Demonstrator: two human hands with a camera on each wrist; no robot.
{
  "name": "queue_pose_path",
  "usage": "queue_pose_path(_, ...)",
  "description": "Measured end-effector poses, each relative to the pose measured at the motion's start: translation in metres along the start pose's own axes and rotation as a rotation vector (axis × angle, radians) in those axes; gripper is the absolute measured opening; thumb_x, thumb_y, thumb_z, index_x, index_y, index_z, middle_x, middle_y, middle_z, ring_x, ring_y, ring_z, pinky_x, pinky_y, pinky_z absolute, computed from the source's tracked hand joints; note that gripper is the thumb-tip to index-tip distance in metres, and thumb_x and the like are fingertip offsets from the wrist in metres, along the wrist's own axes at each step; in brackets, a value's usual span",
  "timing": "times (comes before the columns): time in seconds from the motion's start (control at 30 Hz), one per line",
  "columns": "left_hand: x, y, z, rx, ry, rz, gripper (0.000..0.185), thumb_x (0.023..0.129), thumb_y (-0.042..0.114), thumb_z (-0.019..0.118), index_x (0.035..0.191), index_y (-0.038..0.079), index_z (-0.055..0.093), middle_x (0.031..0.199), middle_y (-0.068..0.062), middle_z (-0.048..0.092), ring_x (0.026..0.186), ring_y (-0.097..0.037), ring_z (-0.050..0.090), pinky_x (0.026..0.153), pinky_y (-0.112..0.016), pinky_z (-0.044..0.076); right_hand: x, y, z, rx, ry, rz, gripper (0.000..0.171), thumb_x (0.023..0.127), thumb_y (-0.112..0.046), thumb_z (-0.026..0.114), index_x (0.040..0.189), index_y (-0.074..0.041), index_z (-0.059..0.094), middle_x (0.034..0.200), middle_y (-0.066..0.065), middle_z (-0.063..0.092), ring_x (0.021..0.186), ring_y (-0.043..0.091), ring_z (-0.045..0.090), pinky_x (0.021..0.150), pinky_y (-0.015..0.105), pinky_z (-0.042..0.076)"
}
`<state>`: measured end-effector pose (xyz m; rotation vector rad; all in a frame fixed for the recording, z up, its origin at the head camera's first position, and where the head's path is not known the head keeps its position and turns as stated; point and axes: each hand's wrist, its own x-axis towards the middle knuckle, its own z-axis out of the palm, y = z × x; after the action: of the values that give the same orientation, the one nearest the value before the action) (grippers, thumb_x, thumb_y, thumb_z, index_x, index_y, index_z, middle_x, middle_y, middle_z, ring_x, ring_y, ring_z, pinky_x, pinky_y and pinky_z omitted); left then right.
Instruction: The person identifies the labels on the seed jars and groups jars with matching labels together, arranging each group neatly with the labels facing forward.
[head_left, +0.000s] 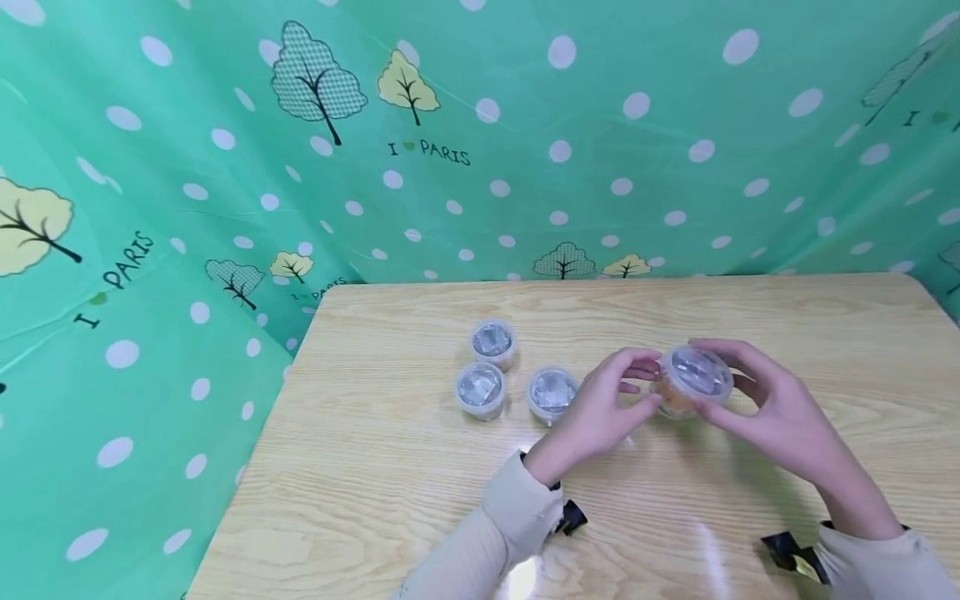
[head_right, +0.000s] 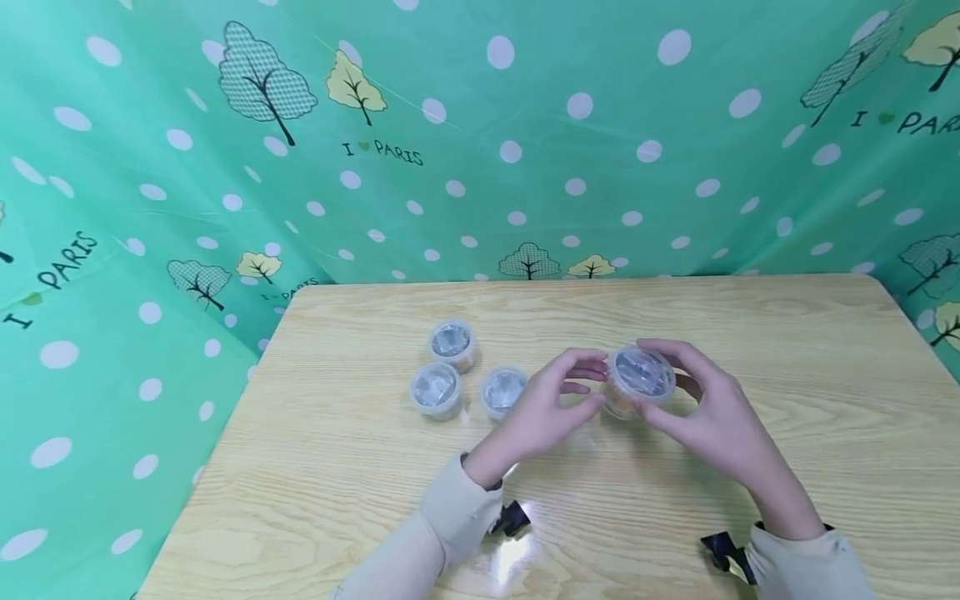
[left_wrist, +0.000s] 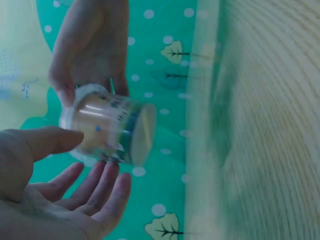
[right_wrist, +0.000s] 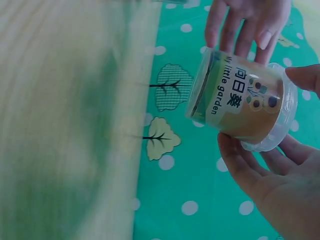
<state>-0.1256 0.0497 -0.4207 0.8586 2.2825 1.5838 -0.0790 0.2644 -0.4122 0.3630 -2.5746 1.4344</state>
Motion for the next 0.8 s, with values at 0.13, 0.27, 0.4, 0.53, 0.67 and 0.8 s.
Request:
queue_pose_path(0.13,-0.002,-0.001,-0.004,-0.035,-0.019,0.015,0.061,0.090,0.007,0.072,0.144,0.008,0.044,0.131,-0.005,0.060,0.119,-0.006,0.057,0.098,-0.013,0.048,0.001,-0.009,-0.001,0.026,-0.016,-0.042,0.069,0.079,0.009,0.077,0.141,-0.009,0.051,0.134,-0.009,0.055,0.119,-0.003,0.050,0.095,0.001,0.040)
queue_pose_path(0.27,-0.005,-0.003,-0.008,-0.072,-0.031,0.028,0.069,0.086,0.005,0.076,0.145,0.009,0.041,0.134,-0.007,0.058,0.121,-0.007,0.055,0.101,-0.015,0.047,0.004,-0.015,0.002,0.056,-0.053,-0.080,0.072,0.079,0.011,0.076,0.143,-0.008,0.047,0.138,-0.006,0.055,0.120,-0.001,0.053,0.096,0.004,0.042)
queue_pose_path(0.4,-0.007,-0.003,-0.008,-0.113,-0.044,0.060,0.072,0.085,0.002,0.076,0.147,0.008,0.038,0.138,-0.010,0.056,0.125,-0.009,0.054,0.104,-0.016,0.046,0.005,-0.019,0.002,0.083,-0.073,-0.116,0.074,0.079,0.014,0.074,0.144,-0.005,0.045,0.140,-0.004,0.055,0.122,0.001,0.052,0.098,0.005,0.042)
queue_pose_path(0.53,-0.006,-0.002,-0.008,-0.101,-0.048,0.088,0.073,0.087,0.004,0.075,0.149,0.009,0.036,0.141,-0.010,0.055,0.128,-0.010,0.053,0.107,-0.017,0.043,0.007,-0.021,0.000,0.101,-0.081,-0.153,0.076,0.078,0.017,0.072,0.146,-0.003,0.042,0.142,-0.001,0.054,0.125,0.002,0.051,0.100,0.006,0.041)
queue_pose_path(0.67,-0.006,0.002,-0.009,-0.127,-0.002,0.085,0.073,0.085,0.003,0.077,0.146,0.011,0.039,0.137,-0.010,0.057,0.125,-0.009,0.055,0.106,-0.018,0.045,0.010,-0.024,0.000,0.119,-0.093,-0.174,0.074,0.081,0.017,0.068,0.147,-0.002,0.040,0.143,0.002,0.052,0.126,0.003,0.051,0.101,0.006,0.040)
queue_pose_path(0.8,-0.008,0.005,-0.010,-0.189,0.060,0.048,0.071,0.083,0.005,0.079,0.143,0.012,0.042,0.133,-0.009,0.060,0.120,-0.007,0.057,0.102,-0.019,0.049,0.011,-0.026,0.001,0.162,-0.089,-0.165,0.067,0.086,0.017,0.063,0.146,0.000,0.040,0.143,0.006,0.049,0.127,0.006,0.050,0.102,0.006,0.040)
